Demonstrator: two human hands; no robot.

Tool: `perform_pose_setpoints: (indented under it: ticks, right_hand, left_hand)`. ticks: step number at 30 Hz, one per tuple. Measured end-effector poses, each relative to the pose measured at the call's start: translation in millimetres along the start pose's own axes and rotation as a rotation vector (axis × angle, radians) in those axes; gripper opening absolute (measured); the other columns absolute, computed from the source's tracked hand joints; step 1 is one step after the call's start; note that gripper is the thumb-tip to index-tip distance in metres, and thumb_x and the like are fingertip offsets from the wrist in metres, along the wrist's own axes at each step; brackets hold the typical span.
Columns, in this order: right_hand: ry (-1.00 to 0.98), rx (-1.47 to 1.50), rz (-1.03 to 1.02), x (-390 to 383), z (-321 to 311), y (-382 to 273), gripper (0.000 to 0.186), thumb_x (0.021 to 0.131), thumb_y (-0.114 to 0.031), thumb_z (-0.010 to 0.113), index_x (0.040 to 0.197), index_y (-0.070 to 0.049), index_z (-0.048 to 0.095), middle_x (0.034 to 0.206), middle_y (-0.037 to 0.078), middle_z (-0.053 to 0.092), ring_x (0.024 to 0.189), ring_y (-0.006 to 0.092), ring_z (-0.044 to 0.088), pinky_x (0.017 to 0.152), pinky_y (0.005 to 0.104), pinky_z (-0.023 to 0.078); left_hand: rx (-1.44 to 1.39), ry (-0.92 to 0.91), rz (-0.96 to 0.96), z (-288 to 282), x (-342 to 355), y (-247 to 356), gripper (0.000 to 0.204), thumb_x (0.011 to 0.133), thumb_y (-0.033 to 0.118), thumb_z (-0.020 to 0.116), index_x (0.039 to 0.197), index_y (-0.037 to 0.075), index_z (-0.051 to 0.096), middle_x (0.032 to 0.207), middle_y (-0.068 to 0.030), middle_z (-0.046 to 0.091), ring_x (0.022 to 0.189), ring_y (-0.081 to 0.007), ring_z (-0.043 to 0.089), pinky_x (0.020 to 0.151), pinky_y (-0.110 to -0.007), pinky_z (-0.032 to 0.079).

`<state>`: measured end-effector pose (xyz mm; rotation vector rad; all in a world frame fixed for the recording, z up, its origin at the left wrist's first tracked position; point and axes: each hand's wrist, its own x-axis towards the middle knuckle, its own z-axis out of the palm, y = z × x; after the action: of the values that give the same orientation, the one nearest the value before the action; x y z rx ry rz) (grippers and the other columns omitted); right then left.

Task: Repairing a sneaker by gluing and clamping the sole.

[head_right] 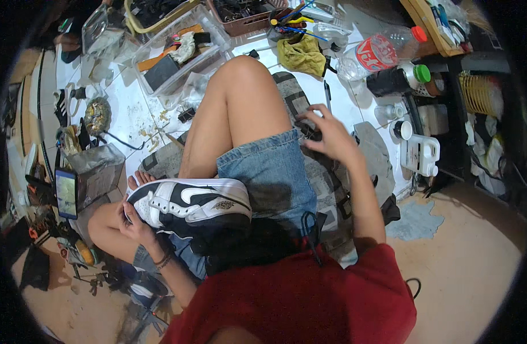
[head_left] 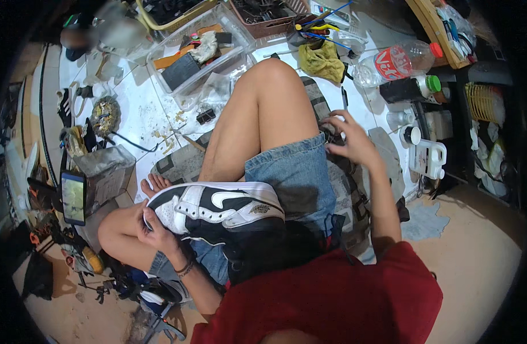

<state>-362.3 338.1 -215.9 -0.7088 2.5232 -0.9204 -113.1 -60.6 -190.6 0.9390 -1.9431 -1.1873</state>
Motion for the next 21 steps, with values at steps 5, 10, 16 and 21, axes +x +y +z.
perform_pose_setpoints:
  ticks: [5, 10, 16, 21]
  right_hand:
    - [0.380, -0.089, -0.097, -27, 74, 50, 0.026, 0.076, 0.000, 0.075, 0.101, 0.000, 0.068, 0.098, 0.013, 0.069, 0.100, 0.0310, 0.065, 0.086, 0.0374, 0.052]
    - [0.535, -0.011, 0.190, -16, 68, 40, 0.018, 0.094, -0.011, 0.064, 0.109, -0.006, 0.073, 0.096, 0.012, 0.070, 0.085, 0.0227, 0.067, 0.074, 0.0312, 0.052]
    - [0.701, 0.569, 0.202, 3, 16, 11, 0.026, 0.102, -0.020, 0.057, 0.121, -0.003, 0.061, 0.090, 0.006, 0.068, 0.062, 0.0019, 0.052, 0.047, 0.0194, 0.038]
    - [0.365, 0.938, 0.030, 23, -6, -120, 0.035, 0.104, -0.022, 0.050, 0.128, 0.003, 0.053, 0.113, 0.012, 0.062, 0.076, 0.0091, 0.058, 0.046, 0.0226, 0.041]
  left_hand:
    - [-0.090, -0.015, -0.046, 0, -4, 1, 0.027, 0.100, 0.018, 0.057, 0.109, -0.007, 0.062, 0.105, -0.0131, 0.066, 0.095, -0.0171, 0.060, 0.089, -0.032, 0.048]
    - [-0.134, 0.027, 0.002, -5, -19, 21, 0.022, 0.096, 0.014, 0.063, 0.108, -0.004, 0.064, 0.104, -0.0110, 0.068, 0.096, -0.0174, 0.062, 0.089, -0.030, 0.048]
    - [-0.174, -0.023, 0.064, -15, -33, 52, 0.033, 0.095, 0.023, 0.066, 0.112, -0.005, 0.063, 0.108, -0.0153, 0.067, 0.099, -0.0202, 0.063, 0.091, -0.032, 0.048]
    - [-0.087, -0.114, 0.218, -22, -32, 74, 0.028, 0.087, 0.009, 0.069, 0.109, -0.007, 0.064, 0.105, -0.0210, 0.069, 0.098, -0.0280, 0.067, 0.090, -0.035, 0.050]
